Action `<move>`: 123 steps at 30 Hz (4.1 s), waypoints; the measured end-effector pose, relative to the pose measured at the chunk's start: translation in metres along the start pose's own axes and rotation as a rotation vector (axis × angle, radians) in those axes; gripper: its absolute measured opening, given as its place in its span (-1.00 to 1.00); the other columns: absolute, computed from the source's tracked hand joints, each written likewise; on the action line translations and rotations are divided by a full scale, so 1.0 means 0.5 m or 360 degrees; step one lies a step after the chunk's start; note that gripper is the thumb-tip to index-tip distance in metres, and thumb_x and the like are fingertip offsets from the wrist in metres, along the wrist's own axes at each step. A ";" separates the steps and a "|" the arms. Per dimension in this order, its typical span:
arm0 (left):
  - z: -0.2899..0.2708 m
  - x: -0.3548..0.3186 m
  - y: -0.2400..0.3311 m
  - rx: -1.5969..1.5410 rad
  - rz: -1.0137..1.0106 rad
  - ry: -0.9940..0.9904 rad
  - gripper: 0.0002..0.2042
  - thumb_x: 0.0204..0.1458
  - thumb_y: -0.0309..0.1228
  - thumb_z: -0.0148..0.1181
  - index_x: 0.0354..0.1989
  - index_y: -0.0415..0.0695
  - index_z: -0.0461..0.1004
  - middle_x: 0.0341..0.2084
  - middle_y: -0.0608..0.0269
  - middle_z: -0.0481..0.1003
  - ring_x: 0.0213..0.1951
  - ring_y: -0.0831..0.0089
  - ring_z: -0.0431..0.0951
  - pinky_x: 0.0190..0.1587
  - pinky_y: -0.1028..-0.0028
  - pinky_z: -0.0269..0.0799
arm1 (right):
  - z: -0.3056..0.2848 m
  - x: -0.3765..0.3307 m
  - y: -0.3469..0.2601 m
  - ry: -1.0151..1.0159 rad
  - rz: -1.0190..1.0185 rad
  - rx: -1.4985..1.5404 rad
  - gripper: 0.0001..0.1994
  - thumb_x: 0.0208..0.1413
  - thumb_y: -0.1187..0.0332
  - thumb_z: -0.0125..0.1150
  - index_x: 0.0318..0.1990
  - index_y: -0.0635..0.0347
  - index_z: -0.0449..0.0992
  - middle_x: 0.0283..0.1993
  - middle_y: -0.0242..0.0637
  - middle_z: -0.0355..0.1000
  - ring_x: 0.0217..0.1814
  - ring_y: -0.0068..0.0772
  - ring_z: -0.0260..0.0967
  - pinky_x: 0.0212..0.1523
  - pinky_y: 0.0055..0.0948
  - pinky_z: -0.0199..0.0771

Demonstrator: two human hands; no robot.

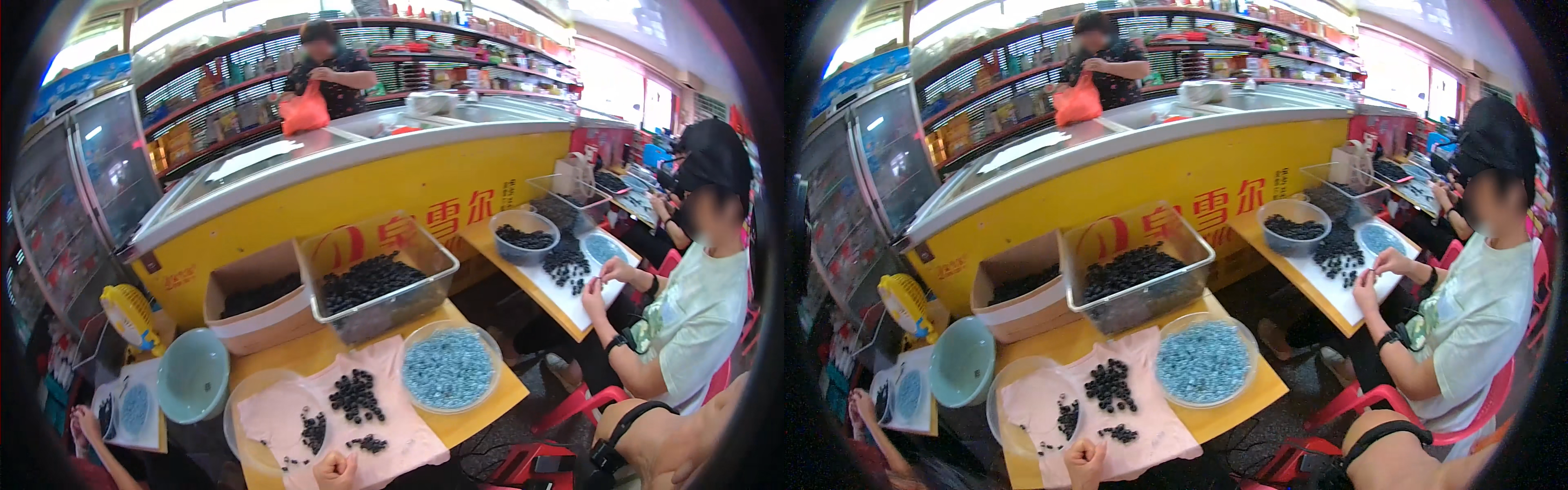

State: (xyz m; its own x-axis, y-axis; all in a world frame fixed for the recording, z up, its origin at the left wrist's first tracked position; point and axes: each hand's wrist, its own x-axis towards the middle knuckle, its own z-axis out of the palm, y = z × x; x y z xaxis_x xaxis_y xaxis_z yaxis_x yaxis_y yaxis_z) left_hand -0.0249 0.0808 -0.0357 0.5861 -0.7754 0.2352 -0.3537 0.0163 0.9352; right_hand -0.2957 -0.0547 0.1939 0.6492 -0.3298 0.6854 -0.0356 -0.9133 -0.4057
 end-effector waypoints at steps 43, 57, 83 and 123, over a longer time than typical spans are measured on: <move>0.001 -0.010 -0.016 0.0152 -0.0031 0.0116 -0.77 0.05 -0.58 0.25 -0.53 -0.20 0.29 -0.71 0.37 0.19 -0.61 0.64 0.17 -0.55 0.57 0.14 | 0.009 -0.023 -0.064 -0.0018 0.0034 -0.0101 -0.85 -0.03 0.53 0.12 -0.27 0.30 0.52 -0.48 -0.27 0.38 -0.53 -0.53 0.25 -0.48 -0.62 0.18; 0.013 0.004 -0.018 0.0931 0.0187 0.0032 -0.74 0.10 -0.53 0.15 -0.02 -0.20 0.51 -0.31 0.06 0.54 -0.34 0.16 0.57 -0.28 0.33 0.48 | 0.253 -0.069 0.047 -0.0076 0.0531 0.0212 -0.71 -0.07 0.61 0.35 -0.12 0.22 0.58 -0.34 -0.27 0.51 -0.57 -0.53 0.33 -0.56 -0.57 0.31; 0.018 0.027 0.041 0.0447 -0.0014 -0.0037 -0.77 0.09 -0.59 0.20 -0.05 -0.24 0.55 -0.42 0.27 0.52 -0.49 0.59 0.45 -0.44 0.58 0.39 | 0.528 -0.051 0.205 -0.0398 0.0398 -0.0150 -0.84 -0.03 0.41 0.30 -0.33 0.21 0.46 -0.35 -0.23 0.32 -0.36 -0.16 0.45 -0.40 -0.30 0.44; 0.030 -0.097 0.025 -0.1049 -0.0468 -0.0204 -0.76 0.08 -0.71 0.16 -0.06 -0.33 0.46 -0.15 0.07 0.53 -0.19 0.41 0.61 -0.12 0.51 0.55 | 0.411 -0.191 0.141 -0.0619 0.0431 -0.0290 -0.78 -0.09 0.53 0.25 -0.23 0.20 0.45 -0.41 -0.28 0.27 -0.30 -0.27 0.44 -0.40 -0.37 0.46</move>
State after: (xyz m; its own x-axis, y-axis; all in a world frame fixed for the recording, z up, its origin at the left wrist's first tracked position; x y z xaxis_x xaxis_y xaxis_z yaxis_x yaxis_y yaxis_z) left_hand -0.0687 0.1093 -0.0394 0.4851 -0.8733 -0.0450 0.3409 0.1415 0.9294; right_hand -0.2040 -0.0386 -0.0244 0.8321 -0.4788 0.2800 -0.3514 -0.8456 -0.4017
